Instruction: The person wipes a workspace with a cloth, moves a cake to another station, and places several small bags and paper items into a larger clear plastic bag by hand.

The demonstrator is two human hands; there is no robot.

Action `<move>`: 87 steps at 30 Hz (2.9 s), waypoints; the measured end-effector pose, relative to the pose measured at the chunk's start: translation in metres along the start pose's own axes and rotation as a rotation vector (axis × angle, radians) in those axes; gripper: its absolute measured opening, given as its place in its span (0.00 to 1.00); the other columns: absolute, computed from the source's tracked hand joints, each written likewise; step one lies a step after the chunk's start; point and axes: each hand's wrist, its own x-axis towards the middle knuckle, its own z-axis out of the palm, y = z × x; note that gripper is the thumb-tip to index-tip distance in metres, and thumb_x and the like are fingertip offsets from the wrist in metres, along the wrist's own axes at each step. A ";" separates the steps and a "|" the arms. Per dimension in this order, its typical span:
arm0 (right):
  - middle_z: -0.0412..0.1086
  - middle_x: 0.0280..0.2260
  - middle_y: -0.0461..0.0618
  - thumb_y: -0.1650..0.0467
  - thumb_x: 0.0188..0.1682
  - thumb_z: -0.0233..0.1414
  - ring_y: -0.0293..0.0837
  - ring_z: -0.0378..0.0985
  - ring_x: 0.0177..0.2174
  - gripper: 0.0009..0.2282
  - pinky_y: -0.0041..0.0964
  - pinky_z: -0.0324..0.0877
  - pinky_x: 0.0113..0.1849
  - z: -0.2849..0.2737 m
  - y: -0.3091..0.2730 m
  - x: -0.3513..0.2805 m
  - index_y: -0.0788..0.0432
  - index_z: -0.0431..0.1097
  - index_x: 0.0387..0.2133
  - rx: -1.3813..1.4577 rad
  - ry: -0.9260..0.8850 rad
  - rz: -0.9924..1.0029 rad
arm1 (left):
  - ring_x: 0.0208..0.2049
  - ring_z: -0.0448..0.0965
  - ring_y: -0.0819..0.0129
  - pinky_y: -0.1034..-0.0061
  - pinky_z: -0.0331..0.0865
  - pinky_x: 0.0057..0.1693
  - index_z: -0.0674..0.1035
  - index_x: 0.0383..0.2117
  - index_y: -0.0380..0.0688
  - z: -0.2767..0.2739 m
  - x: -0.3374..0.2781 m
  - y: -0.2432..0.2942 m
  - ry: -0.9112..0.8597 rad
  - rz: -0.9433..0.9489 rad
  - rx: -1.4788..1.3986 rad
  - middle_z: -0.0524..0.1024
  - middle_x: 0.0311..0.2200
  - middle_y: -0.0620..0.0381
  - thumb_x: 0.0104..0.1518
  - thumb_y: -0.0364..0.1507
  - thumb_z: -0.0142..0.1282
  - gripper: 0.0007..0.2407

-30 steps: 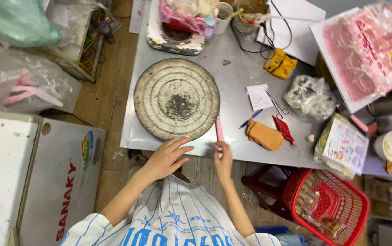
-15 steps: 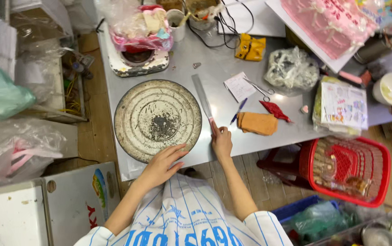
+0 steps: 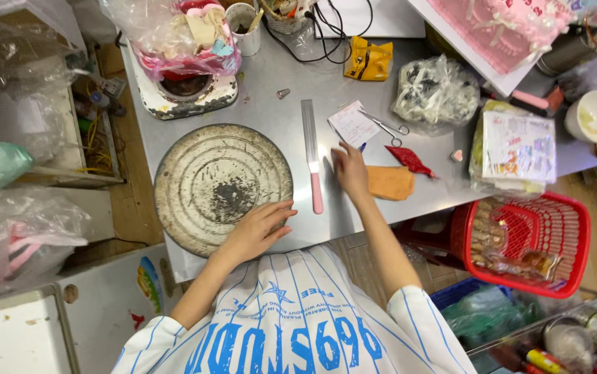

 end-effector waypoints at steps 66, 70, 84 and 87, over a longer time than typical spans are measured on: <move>0.79 0.39 0.53 0.76 0.53 0.51 0.38 0.82 0.34 0.10 0.31 0.79 0.36 -0.098 -0.219 -0.024 0.66 0.75 0.46 1.000 -1.067 0.012 | 0.32 0.83 0.72 0.76 0.81 0.40 0.81 0.42 0.31 0.015 -0.145 0.014 0.785 -0.294 -0.994 0.83 0.45 0.46 0.62 0.23 0.52 0.08; 0.79 0.43 0.52 0.76 0.51 0.51 0.39 0.82 0.41 0.11 0.33 0.77 0.43 -0.084 -0.271 -0.070 0.66 0.77 0.45 1.092 -1.179 -0.163 | 0.39 0.86 0.73 0.74 0.83 0.40 0.80 0.34 0.36 0.003 -0.225 0.016 0.808 -0.284 -1.195 0.83 0.46 0.47 0.61 0.27 0.50 0.07; 0.77 0.32 0.50 0.75 0.51 0.56 0.39 0.81 0.29 0.11 0.30 0.74 0.29 -0.027 -0.412 -0.135 0.61 0.70 0.47 0.948 -1.307 0.018 | 0.39 0.80 0.76 0.82 0.75 0.40 0.76 0.46 0.41 0.020 -0.332 0.046 1.223 -0.528 -0.739 0.77 0.41 0.57 0.54 0.22 0.65 0.14; 0.78 0.37 0.47 0.76 0.55 0.51 0.36 0.82 0.33 0.11 0.30 0.79 0.34 -0.012 -0.410 -0.141 0.62 0.72 0.50 1.030 -1.314 0.031 | 0.36 0.79 0.73 0.81 0.72 0.38 0.78 0.43 0.38 0.019 -0.345 0.042 1.213 -0.600 -0.797 0.79 0.37 0.54 0.56 0.20 0.64 0.11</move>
